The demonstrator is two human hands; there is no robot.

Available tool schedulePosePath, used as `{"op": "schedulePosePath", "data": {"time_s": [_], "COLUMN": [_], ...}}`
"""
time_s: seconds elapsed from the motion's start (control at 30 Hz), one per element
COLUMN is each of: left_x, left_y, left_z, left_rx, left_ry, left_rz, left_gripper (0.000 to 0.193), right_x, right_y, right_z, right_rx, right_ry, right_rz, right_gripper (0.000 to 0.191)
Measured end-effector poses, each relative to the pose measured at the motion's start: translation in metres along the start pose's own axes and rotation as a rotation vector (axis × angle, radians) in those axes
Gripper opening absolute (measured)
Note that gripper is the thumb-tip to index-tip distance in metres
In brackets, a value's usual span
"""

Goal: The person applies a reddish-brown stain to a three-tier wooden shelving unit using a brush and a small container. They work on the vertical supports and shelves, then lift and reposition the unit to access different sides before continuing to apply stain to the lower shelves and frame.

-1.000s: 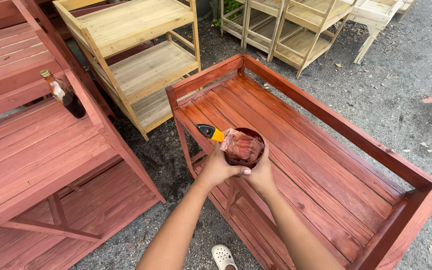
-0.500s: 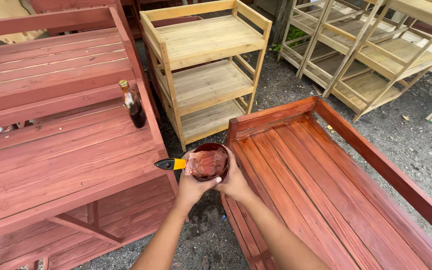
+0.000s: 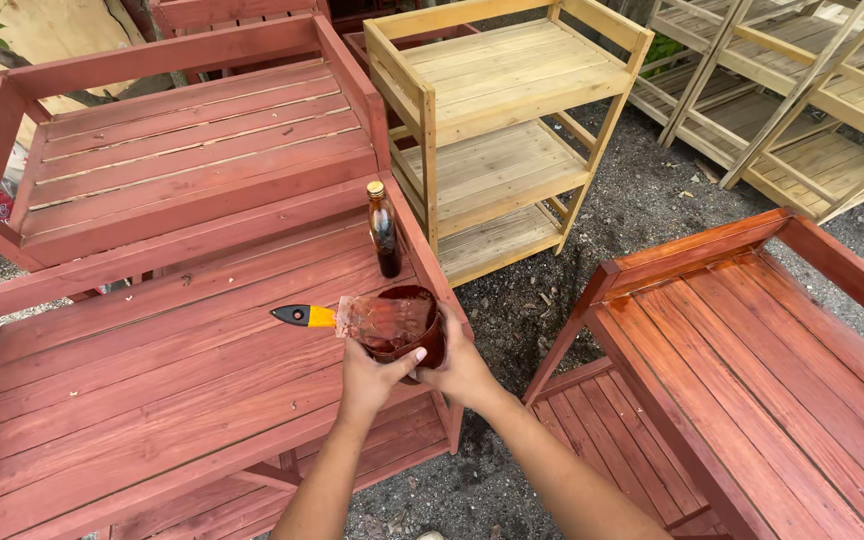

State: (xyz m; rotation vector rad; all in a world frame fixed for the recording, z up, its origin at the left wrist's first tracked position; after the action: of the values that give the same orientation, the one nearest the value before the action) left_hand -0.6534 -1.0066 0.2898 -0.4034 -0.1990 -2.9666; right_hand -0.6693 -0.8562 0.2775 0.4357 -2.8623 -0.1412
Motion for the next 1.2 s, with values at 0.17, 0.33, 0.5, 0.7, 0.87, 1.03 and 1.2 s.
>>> {"op": "schedulePosePath", "data": {"time_s": [0.17,0.33,0.5,0.7,0.87,1.03,1.2], "left_x": [0.026,0.046,0.044,0.046,0.023,-0.044,-0.071], "left_y": [0.050,0.090,0.106,0.115,0.120,0.083,-0.032], "left_z": [-0.028,-0.060,-0.091,-0.118,-0.123,-0.096,-0.053], "left_rx": [0.145,0.264,0.263,0.368,0.563,0.826,0.690], "left_ry": [0.091,0.042,0.025,0.143,0.217,0.134,-0.111], "left_rz": [-0.019,0.110,0.199,0.175,0.316,0.479,0.236], "left_gripper": [0.054,0.061,0.081,0.083,0.096,0.071,0.050], "right_x": [0.025,0.037,0.030,0.029,0.015,-0.007,-0.058], "right_y": [-0.037,-0.068,-0.068,-0.058,-0.049,-0.008,0.076], "right_z": [-0.008,-0.002,0.007,0.003,0.009,0.017,0.038], "right_rx": [-0.371,-0.274,-0.204,-0.156,-0.086,-0.019,0.057], "right_ry": [-0.093,-0.148,-0.124,-0.053,-0.108,-0.096,-0.089], "right_rz": [0.045,-0.017,0.013,0.042,0.049,0.160,0.415], "right_gripper": [0.101,0.097,0.090,0.083,0.076,0.068,0.058]}}
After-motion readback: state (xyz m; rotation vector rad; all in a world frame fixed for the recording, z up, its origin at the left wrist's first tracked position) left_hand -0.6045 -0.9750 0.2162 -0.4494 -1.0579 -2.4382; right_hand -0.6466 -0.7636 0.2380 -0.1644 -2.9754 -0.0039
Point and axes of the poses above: each hand's wrist, its own x-axis towards the middle knuckle, its own y-axis out of the back of the hand, z = x × y, the point moved 8 cm from there along x, towards the middle knuckle, and after that the axes turned 9 degrees about x, right-handed, at the moved point
